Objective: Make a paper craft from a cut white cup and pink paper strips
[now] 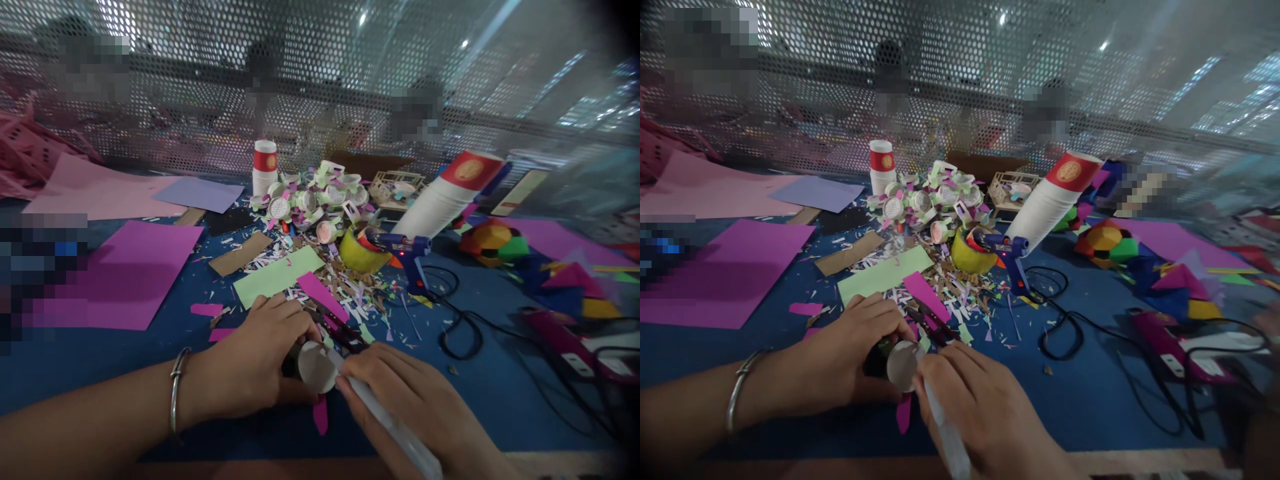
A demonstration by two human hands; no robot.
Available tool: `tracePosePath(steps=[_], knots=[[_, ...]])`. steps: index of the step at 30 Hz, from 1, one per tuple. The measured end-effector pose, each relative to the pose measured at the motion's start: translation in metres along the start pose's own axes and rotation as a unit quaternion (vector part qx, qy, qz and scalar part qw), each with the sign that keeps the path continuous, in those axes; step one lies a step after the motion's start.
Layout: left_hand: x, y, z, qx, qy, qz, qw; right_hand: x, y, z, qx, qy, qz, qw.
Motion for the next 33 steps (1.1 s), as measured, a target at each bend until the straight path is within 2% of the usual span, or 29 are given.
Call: tracePosePath(steps=[4,9,17,22,25,29,33], knots=[[0.000,-0.001,0.001,-0.003,-0.006,0.005,1.000,0.003,-0.008,0.004,0.012,-0.038,-0.026,0.999],[0.000,0.000,0.003,-0.004,-0.008,0.002,1.000,-0.008,-0.014,0.024,-0.069,-0.079,-0.138,0.985],[0.000,-0.004,-0.001,0.003,-0.008,0.000,1.000,-0.034,-0.017,0.038,-0.156,-0.244,-0.229,0.929],[0.000,-0.005,-0.003,0.002,-0.015,0.005,1.000,-0.048,-0.017,0.039,-0.185,-0.331,-0.214,0.900],[-0.001,-0.006,-0.004,0.009,-0.031,0.000,0.999,-0.053,-0.017,0.041,-0.190,-0.347,-0.193,0.898],[-0.003,-0.007,-0.005,0.017,-0.044,-0.006,0.999,-0.051,-0.022,0.044,-0.178,-0.329,-0.148,0.916],[-0.001,-0.007,-0.005,0.020,-0.027,0.000,0.999,-0.039,-0.027,0.046,-0.145,-0.259,-0.088,0.951]])
Point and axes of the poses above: each hand's wrist, its own y-axis away from the middle knuckle, its own x-axis out of the back of the hand, z = x × y, the point moved 8 cm from there along -y, towards the middle knuckle, and after that the axes turned 8 degrees about y, right-handed, at the moved point
